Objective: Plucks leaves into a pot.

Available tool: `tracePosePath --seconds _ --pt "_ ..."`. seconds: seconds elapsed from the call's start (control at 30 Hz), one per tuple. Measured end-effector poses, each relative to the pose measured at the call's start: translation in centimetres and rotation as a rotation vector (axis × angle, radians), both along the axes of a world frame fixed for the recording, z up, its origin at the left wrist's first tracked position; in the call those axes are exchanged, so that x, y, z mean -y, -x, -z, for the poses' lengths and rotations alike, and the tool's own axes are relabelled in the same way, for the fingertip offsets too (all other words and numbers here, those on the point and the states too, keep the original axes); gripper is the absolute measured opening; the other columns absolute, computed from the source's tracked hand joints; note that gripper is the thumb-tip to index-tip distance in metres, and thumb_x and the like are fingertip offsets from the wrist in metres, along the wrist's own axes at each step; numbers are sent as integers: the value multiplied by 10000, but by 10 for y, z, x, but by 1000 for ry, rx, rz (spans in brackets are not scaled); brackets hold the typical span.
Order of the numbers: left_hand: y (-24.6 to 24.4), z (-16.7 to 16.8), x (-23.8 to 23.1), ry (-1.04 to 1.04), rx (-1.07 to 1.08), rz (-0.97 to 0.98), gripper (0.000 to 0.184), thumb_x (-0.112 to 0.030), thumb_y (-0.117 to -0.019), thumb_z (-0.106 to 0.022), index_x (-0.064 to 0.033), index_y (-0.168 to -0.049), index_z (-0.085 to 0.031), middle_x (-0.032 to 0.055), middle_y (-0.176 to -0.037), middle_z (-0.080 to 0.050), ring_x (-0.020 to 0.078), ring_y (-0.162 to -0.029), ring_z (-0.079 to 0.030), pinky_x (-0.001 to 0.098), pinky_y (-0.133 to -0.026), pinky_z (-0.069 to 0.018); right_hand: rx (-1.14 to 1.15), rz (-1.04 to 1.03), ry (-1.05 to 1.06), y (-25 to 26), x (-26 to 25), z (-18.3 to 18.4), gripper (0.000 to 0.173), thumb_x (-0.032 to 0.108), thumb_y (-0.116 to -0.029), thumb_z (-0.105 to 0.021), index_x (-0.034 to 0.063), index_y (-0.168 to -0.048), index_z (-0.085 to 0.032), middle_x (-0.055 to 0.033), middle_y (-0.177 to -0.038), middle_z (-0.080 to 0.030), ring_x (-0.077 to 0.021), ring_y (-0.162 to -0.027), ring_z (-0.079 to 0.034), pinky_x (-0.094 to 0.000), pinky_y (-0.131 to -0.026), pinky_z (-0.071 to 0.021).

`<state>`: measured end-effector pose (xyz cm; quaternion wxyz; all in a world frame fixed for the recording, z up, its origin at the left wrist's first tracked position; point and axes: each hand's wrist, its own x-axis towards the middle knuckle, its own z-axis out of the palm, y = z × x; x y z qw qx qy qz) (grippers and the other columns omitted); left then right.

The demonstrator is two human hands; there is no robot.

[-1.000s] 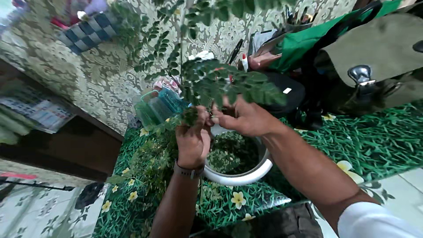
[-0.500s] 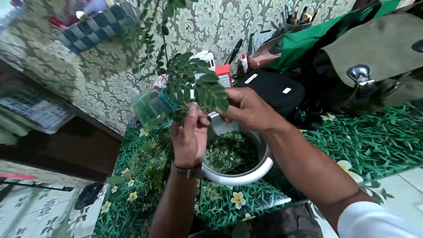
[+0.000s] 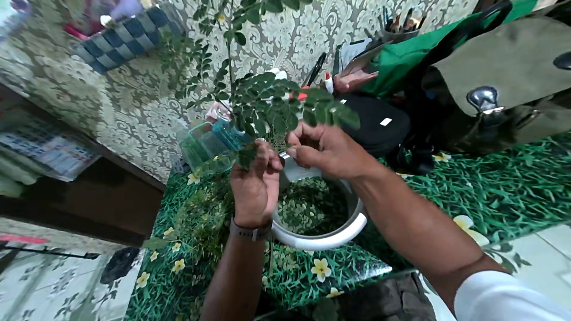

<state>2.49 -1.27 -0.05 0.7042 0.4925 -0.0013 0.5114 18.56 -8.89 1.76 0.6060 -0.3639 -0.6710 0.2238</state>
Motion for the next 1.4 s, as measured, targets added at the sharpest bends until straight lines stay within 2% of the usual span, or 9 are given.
tracePosePath --seconds 0.3,0.53,0.77,0.83,1.03,1.17,1.23,1.33,1.4 --pt "9 -9 -9 -71 -30 -34 110 -255 -1012 -648 -167 -995 -712 -49 -850 -658 81 -764 -642 278 -760 -573 73 -25 69 -14 7 -7 63 118 -934 -606 85 -881 -594 31 -680 -532 -24 -530 -474 -185 -471 -411" --pt "10 -11 -8 -69 -3 -20 106 -241 -998 -672 -142 -1017 -704 -27 -852 -655 90 -760 -641 281 -752 -578 73 -3 -9 -10 4 -7 243 165 -949 -633 31 -1151 -635 -36 -955 -631 -82 -779 -615 -236 -660 -558" --pt "3 2 1 -49 -5 -4 89 -187 -943 -734 -151 -1022 -753 10 -918 -719 106 -801 -688 294 -767 -605 -13 -1 -40 -1 -1 3 47 92 -959 -574 68 -942 -612 3 -767 -573 -42 -613 -523 -190 -539 -460" --pt "4 1 0 -40 1 -25 72 -160 -961 -703 -159 -1016 -750 18 -910 -734 119 -813 -706 312 -783 -614 -17 -9 -4 -3 -1 2 67 127 -972 -556 76 -961 -598 -5 -736 -565 -62 -596 -529 -211 -525 -461" --pt "7 -7 -4 -71 -34 -41 105 -223 -985 -693 -129 -1030 -709 -7 -849 -662 112 -759 -652 312 -763 -590 -58 0 -37 -11 2 -4 186 238 -1035 -517 86 -970 -602 -53 -935 -622 -101 -663 -576 -244 -541 -509" --pt "10 -1 -5 -264 -147 -199 141 -130 -1014 -634 -166 -1147 -662 -29 -958 -711 101 -793 -697 286 -735 -624 66 183 -88 -10 4 -6 146 165 -1019 -522 58 -1060 -612 6 -961 -604 -22 -782 -580 -195 -687 -526" --pt "13 4 -12 -484 -203 -294 224 -146 -1026 -616 -176 -1248 -630 -60 -1039 -712 77 -782 -694 259 -663 -618 128 180 -105 -9 6 -9 159 125 -1006 -528 25 -1048 -644 -29 -969 -627 -47 -755 -588 -207 -653 -534" --pt "14 -2 -7 -596 -314 -483 301 -19 -952 -671 -143 -1225 -654 -91 -1039 -712 26 -709 -688 226 -594 -617 104 87 -100 -7 6 -8 280 217 -1050 -464 22 -1052 -664 -37 -936 -659 -80 -739 -621 -263 -642 -562" --pt "14 -6 -1 -610 -415 -556 308 65 -914 -665 -72 -1190 -652 -44 -1030 -702 27 -669 -666 228 -576 -611 69 41 -106 -9 4 -7 375 320 -1073 -438 16 -1130 -650 -29 -971 -674 -78 -822 -643 -271 -719 -574"
